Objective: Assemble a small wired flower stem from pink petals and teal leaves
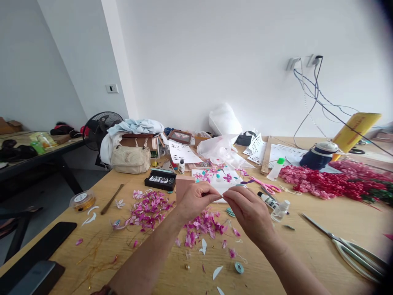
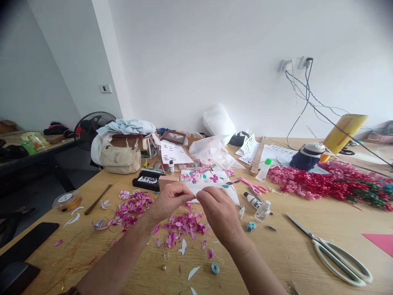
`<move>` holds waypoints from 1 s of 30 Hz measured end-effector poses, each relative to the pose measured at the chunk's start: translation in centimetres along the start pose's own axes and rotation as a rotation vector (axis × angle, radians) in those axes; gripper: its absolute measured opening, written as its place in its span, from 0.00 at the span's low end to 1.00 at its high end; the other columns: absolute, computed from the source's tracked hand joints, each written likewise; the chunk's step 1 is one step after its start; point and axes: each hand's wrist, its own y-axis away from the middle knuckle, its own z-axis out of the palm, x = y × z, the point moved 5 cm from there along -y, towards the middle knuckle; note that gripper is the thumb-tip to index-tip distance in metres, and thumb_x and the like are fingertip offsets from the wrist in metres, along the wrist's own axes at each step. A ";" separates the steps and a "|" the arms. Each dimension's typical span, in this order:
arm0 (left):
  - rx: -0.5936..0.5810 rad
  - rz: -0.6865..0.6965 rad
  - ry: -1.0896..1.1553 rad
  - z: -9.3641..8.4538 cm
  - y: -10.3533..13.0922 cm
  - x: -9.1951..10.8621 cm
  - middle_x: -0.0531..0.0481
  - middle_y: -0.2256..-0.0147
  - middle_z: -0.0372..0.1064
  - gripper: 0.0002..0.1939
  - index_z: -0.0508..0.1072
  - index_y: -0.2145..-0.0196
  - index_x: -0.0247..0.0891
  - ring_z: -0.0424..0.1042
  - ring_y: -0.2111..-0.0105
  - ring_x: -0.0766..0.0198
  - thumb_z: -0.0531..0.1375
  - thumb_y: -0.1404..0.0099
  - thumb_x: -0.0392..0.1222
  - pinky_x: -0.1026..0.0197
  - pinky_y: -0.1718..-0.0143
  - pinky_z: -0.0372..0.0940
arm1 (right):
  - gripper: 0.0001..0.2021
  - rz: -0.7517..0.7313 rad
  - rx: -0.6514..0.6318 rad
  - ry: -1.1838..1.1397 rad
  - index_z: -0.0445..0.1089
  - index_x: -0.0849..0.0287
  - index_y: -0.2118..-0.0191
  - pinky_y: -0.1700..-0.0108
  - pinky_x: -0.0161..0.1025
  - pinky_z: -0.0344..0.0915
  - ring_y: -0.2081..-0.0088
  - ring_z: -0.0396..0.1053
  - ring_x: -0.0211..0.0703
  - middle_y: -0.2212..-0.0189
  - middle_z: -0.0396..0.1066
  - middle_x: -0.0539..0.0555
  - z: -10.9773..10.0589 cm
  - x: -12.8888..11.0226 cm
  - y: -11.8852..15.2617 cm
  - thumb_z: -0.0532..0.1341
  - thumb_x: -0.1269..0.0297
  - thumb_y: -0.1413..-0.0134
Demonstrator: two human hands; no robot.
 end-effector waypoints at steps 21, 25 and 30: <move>0.037 0.250 -0.224 0.2 0.2 0.9 0.49 0.77 0.68 0.10 0.75 0.73 0.33 0.66 0.75 0.67 0.58 0.39 0.39 0.65 0.72 0.60 | 0.03 0.207 0.061 -0.015 0.66 0.56 0.66 0.67 0.39 0.60 0.72 0.63 0.40 0.71 0.67 0.52 -0.8 0.4 1.8 0.57 0.65 0.47; 0.023 0.077 -0.065 0.2 0.0 0.8 0.51 0.78 0.66 0.08 0.75 0.76 0.34 0.64 0.75 0.67 0.61 0.42 0.39 0.65 0.71 0.59 | 0.05 -0.075 0.124 0.192 0.65 0.56 0.62 0.66 0.39 0.63 0.69 0.66 0.42 0.70 0.70 0.54 -0.4 -0.8 1.7 0.56 0.70 0.44; -0.011 -0.037 0.052 0.5 0.1 0.6 0.53 0.78 0.65 0.08 0.74 0.77 0.33 0.63 0.75 0.68 0.62 0.43 0.38 0.65 0.71 0.58 | 0.06 -0.174 0.117 0.241 0.65 0.56 0.62 0.65 0.38 0.63 0.69 0.67 0.41 0.71 0.71 0.54 -0.2 -1.1 1.4 0.56 0.73 0.44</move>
